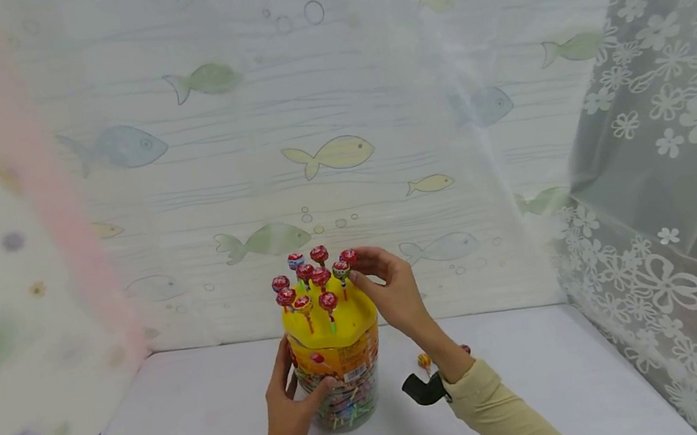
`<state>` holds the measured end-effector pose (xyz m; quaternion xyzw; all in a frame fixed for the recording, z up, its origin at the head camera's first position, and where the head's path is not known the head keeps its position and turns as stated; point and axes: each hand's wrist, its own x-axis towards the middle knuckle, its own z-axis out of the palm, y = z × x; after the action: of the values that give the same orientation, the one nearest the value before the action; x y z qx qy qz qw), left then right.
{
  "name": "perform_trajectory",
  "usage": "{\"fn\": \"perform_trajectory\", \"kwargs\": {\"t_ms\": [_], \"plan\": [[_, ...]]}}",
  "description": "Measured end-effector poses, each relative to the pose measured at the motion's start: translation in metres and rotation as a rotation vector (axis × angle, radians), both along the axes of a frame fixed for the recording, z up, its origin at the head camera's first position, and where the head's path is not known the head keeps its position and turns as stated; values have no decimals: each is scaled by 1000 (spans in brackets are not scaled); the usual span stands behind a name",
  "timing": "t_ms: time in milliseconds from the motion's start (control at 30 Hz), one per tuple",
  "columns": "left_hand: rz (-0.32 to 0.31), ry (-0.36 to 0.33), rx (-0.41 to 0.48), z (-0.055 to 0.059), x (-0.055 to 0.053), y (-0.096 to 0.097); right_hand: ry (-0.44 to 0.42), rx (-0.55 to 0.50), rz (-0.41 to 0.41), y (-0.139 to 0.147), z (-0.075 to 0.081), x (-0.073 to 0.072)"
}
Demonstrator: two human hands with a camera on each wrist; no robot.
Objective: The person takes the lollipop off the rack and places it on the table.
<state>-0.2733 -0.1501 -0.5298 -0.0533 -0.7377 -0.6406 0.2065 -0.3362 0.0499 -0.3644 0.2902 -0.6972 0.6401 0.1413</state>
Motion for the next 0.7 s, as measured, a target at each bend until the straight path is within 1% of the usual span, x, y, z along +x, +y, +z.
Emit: {"fn": "perform_trajectory", "kwargs": {"t_ms": [200, 467, 567, 700], "plan": [[-2, 5, -6, -2, 0, -1, 12, 5, -40, -2, -1, -3], [-6, 14, -9, 0, 1, -1, 44, 29, -62, -3, 2, -7], [-5, 15, -8, 1, 2, -1, 46, 19, -62, -3, 4, -8], [-6, 24, -18, 2, 3, 0, 71, -7, -60, -2, 7, -8]]}}
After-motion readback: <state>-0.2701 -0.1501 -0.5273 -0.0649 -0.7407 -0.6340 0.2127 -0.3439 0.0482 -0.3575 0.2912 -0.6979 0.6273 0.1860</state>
